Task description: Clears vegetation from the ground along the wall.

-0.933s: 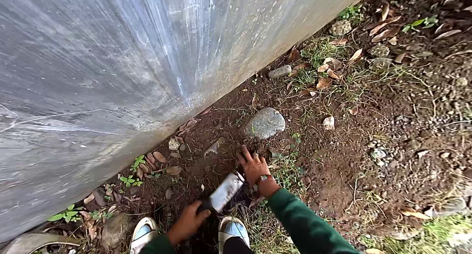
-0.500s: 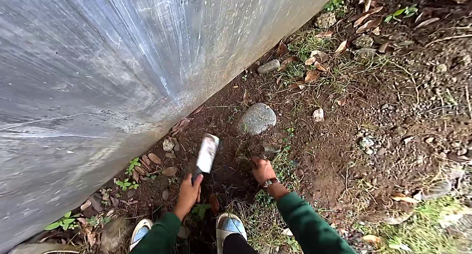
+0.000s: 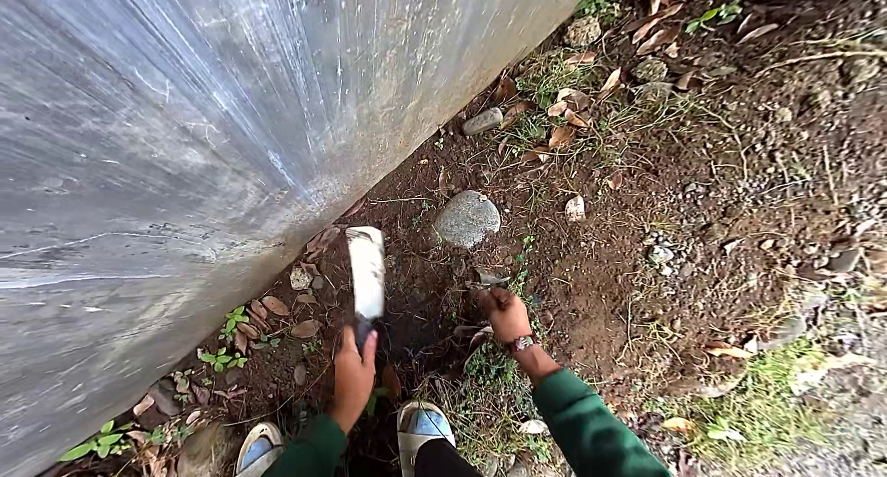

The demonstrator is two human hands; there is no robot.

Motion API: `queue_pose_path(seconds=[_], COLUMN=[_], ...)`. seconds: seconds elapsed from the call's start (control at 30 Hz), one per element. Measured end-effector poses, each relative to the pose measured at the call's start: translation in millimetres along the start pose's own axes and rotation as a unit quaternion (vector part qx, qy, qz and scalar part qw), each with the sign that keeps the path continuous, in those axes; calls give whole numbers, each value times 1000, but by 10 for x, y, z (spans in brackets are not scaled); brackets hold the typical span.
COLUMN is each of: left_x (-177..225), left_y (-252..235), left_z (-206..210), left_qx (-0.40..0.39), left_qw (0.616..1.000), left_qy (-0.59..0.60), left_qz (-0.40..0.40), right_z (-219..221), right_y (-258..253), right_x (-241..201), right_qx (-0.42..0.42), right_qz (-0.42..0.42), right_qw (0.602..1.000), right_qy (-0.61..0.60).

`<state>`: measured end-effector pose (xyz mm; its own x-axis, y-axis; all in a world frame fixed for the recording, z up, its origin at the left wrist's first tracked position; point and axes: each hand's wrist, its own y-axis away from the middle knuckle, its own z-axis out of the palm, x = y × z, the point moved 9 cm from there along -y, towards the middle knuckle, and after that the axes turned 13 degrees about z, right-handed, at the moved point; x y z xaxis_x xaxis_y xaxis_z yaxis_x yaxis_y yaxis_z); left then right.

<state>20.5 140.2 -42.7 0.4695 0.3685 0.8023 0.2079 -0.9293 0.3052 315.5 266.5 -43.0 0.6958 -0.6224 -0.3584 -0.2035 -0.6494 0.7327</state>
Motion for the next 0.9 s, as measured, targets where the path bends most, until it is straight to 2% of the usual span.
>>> queue_pose_path(seconds=[0.03,0.1,0.13,0.2,0.23,0.27,0.3,0.37,0.4,0.47,0.53,0.57,0.63,0.67,0.7,0.73,0.77,0.8,0.83,0.87,0.9], left_x=[23,-67,-218,-605,-768,-873,-906,-789,-676,-446,-224,-81,112,151,154,94,-16,-140,-230,-241,-182], left_y=[108,285,304,164,65,-13,-72,-66,-36,-1,-113,-217,-354,-366,-336,-264,-169,-80,-31,-63,-151], left_z=[67,147,96,-238,-453,-651,-802,-938,-914,-713,-564,-548,-485,-388,-245,-74,114,293,389,362,244], left_qx=[-78,-194,-222,-230,-219,-202,-189,-171,-166,-204,-227,-192,-53,22,69,57,-31,-170,-281,-327,-322], left_qw=[992,938,916,906,907,909,912,925,935,944,953,967,995,996,992,995,999,980,946,925,927], left_qy=[-94,-256,-306,-354,-358,-354,-347,-329,-310,-260,-198,-160,-39,36,83,66,-5,-92,-150,-180,-184], left_qz=[41,130,132,26,-41,-88,-112,-84,-42,9,37,56,75,76,67,46,7,-36,-65,-70,-61], right_z=[-98,-264,-317,-347,-322,-252,-125,326,602,983,1018,961,849,822,807,802,805,807,801,786,774], right_y=[-30,-74,-80,-25,36,84,115,232,285,261,153,129,181,201,191,173,157,152,147,142,150], right_x=[9,36,44,35,6,-45,-135,-403,-509,-544,-486,-491,-476,-438,-382,-324,-280,-260,-254,-249,-237], right_qx=[21,53,54,28,26,40,62,60,19,-82,-117,-114,-120,-127,-134,-137,-139,-138,-137,-137,-139], right_qz=[1,10,24,68,72,41,-26,-205,-246,-194,-83,-43,14,20,18,17,17,16,17,18,20], right_qw=[999,998,997,972,951,938,933,914,897,864,857,858,863,865,867,868,870,872,873,873,875], right_qy=[-27,-15,41,221,299,342,355,344,367,457,494,500,491,485,481,478,473,470,468,467,462])
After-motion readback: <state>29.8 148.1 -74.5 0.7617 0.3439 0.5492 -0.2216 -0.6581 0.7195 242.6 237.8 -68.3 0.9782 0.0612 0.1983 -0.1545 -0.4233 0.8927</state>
